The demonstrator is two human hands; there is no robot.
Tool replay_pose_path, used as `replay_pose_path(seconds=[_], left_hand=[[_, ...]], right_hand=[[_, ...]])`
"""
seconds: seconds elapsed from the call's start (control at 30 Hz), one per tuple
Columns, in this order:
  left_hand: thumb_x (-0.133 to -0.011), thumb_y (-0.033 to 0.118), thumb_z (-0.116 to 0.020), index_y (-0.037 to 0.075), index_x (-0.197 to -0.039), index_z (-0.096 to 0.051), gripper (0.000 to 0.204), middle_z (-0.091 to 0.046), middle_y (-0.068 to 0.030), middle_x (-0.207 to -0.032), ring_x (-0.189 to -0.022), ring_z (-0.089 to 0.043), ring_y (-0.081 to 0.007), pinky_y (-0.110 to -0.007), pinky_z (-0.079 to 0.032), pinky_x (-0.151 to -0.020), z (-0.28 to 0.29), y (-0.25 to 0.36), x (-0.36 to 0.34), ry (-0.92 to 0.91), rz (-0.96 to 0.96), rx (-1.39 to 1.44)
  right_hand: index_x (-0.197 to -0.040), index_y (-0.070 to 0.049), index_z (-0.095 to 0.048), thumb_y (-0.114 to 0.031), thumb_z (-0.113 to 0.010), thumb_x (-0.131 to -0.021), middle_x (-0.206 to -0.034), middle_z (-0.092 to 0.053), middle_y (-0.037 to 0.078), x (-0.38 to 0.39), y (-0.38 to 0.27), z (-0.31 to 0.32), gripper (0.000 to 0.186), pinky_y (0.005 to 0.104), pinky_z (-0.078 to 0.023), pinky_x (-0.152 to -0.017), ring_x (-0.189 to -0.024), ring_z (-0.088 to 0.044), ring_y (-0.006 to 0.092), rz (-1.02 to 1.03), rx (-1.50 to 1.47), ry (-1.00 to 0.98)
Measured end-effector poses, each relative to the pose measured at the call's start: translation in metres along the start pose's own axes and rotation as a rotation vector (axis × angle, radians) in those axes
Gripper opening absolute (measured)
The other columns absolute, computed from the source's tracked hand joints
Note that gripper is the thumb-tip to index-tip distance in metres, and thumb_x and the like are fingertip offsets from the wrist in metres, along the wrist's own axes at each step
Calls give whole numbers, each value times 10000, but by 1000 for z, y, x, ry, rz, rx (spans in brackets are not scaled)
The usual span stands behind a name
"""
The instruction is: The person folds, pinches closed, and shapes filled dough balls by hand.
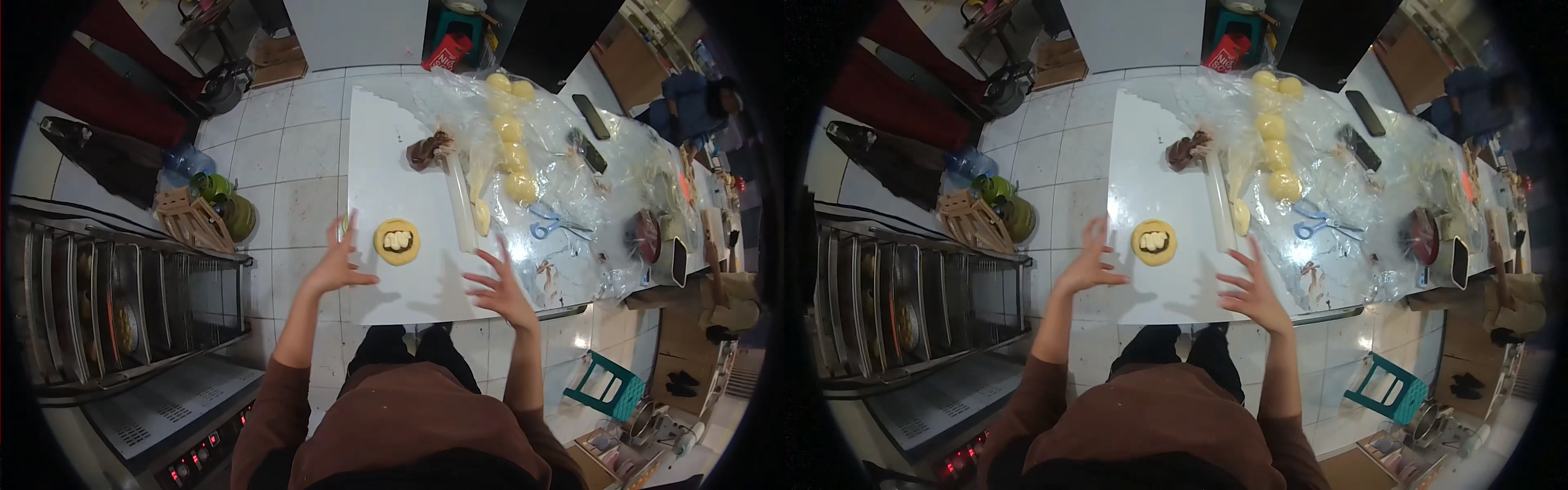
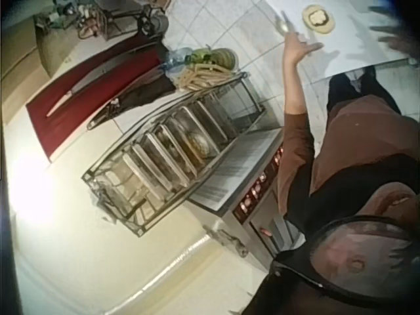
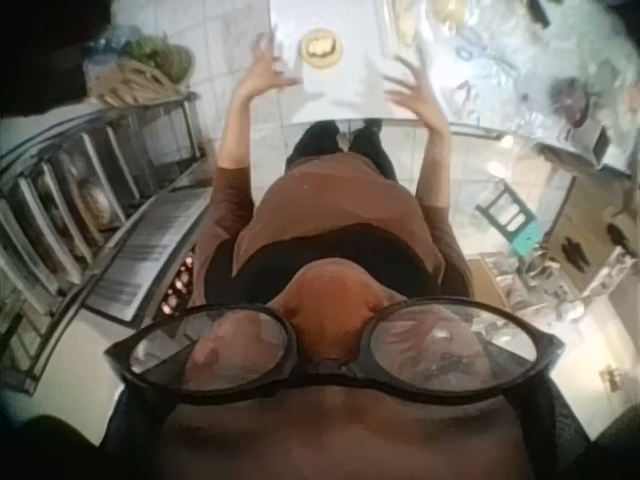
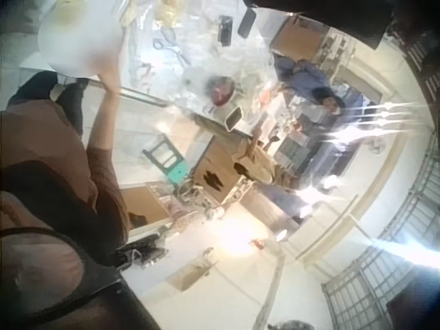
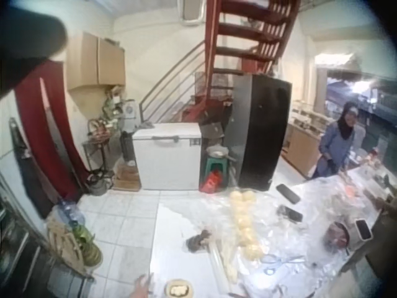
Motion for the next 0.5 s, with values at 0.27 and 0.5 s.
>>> replay_pose_path(seconds=[0.27,0.5], left_hand=[[-378,200,-745,46,-1021,-435,730,-482,-144,-1011,-1000,-412,-300,-385,-327,-850,-68,1,-50,100,-405,-625],[-434,195,-739,3,-873,-508,532,-525,-120,-842,-784,-496,-285,-341,-397,-722,-46,6,-43,222,-300,-520]], right_hand=[[-1221,-17,-207,-216,-785,-338,-1205,-279,212,-107,72,-39,1075,425,-151,-971,-1149,-221,364,87,1123,131],[-997,-43,-408,-148,-755,-330,-1021,-376,148,-131,67,-58,760,378,-387,-752,-885,-406,318,28,1197,267]])
Point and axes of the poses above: each hand's wrist, its own x-axis away from the middle knuckle, its own z-axis out of the back of the hand, y = z × x, the point moved 7 cm from there along -x, towards the middle knuckle
